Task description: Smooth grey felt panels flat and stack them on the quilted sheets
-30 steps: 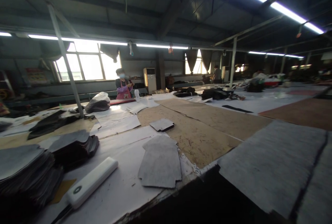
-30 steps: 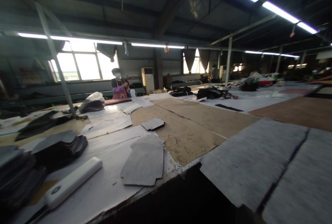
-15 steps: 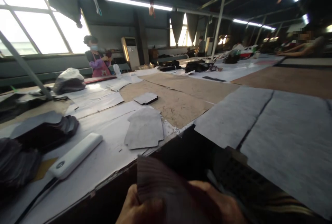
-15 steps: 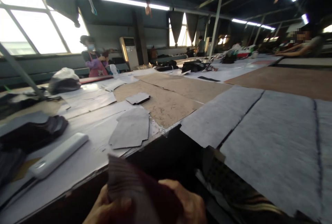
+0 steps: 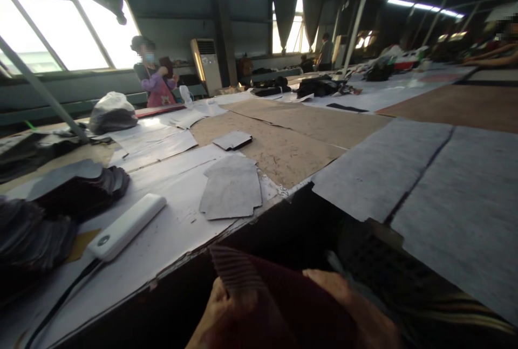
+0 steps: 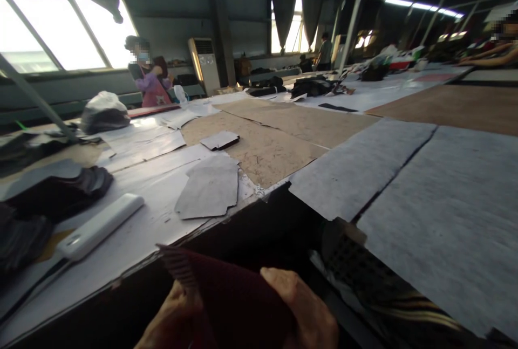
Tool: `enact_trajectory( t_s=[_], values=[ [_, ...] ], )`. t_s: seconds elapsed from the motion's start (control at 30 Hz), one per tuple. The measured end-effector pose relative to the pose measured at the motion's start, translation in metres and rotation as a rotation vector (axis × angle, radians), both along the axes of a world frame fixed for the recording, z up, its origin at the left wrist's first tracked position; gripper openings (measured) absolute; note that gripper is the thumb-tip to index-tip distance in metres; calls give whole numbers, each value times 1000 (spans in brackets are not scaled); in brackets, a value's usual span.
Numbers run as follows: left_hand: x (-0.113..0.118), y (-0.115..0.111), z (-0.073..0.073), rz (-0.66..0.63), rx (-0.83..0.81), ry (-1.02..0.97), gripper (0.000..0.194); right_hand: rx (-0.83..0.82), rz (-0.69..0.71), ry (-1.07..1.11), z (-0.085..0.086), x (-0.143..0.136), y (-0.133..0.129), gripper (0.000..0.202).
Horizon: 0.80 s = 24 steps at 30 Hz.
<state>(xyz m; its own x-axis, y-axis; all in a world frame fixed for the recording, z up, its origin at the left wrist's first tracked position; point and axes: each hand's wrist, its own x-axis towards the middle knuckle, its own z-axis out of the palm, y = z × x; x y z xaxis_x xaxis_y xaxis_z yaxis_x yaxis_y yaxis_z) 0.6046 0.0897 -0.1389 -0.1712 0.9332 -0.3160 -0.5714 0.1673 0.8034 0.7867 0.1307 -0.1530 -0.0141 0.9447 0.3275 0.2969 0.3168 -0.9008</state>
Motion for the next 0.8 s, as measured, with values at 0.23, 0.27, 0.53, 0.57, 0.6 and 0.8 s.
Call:
enact_trajectory(
  t_s=[0.23,0.27,0.53,0.57,0.6,0.8],
  values=[
    [-8,5,3,6,71,399,28,-721,243,534,22,-14,8,32],
    [-10,5,2,9,98,433,27,-637,184,430,20,-14,7,28],
    [-6,7,4,-21,47,-20,26,-561,230,372,14,-6,15,28],
    [-6,7,5,-10,41,-39,26,-687,318,486,14,-5,17,33],
    [-7,7,6,-1,38,-49,26,-779,400,586,14,-5,18,37],
    [-12,9,6,-57,19,-76,37,-561,91,339,-4,-11,7,36]
  ],
)
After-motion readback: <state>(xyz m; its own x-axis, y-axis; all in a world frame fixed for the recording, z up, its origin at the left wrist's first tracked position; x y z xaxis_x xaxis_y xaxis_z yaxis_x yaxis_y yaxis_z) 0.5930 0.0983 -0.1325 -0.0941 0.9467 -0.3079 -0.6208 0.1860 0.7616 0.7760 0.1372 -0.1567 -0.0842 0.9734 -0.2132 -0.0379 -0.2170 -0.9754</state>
